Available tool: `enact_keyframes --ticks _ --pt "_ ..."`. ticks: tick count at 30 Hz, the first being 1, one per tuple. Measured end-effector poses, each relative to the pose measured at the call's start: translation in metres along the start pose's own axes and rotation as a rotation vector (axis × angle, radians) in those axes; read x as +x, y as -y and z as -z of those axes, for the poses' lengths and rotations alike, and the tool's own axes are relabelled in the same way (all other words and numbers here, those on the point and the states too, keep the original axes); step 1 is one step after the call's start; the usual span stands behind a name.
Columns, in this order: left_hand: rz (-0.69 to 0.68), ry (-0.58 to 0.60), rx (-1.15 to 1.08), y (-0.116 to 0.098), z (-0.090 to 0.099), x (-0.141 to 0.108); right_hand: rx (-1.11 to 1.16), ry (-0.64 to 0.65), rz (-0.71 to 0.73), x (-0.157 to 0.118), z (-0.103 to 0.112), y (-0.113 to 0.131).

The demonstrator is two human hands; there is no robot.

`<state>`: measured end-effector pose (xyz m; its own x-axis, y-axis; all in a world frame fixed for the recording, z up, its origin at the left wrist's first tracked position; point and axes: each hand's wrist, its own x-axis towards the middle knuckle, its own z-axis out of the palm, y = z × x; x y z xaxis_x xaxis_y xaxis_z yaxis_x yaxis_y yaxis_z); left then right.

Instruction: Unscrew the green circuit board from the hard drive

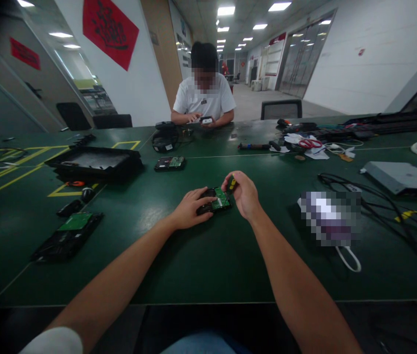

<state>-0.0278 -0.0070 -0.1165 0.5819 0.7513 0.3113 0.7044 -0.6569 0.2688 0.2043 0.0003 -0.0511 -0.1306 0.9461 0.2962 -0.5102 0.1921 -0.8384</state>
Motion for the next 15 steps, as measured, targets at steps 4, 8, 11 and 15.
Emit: enact_keyframes --ticks 4,8,11,15 --pt "-0.002 -0.001 -0.001 -0.0003 0.0006 -0.0004 0.030 0.026 -0.010 -0.0015 -0.0012 0.0012" --pt "-0.003 0.002 -0.005 0.0003 0.0008 -0.0008 0.041 0.037 -0.018 -0.0020 -0.0033 0.0022" --pt "-0.001 0.005 -0.004 0.0012 0.0006 -0.0006 0.036 0.058 -0.001 -0.0011 -0.0031 0.0016" --pt "-0.003 0.006 0.003 0.0015 0.0002 0.0000 0.023 0.057 0.001 0.0001 -0.0017 -0.0007"
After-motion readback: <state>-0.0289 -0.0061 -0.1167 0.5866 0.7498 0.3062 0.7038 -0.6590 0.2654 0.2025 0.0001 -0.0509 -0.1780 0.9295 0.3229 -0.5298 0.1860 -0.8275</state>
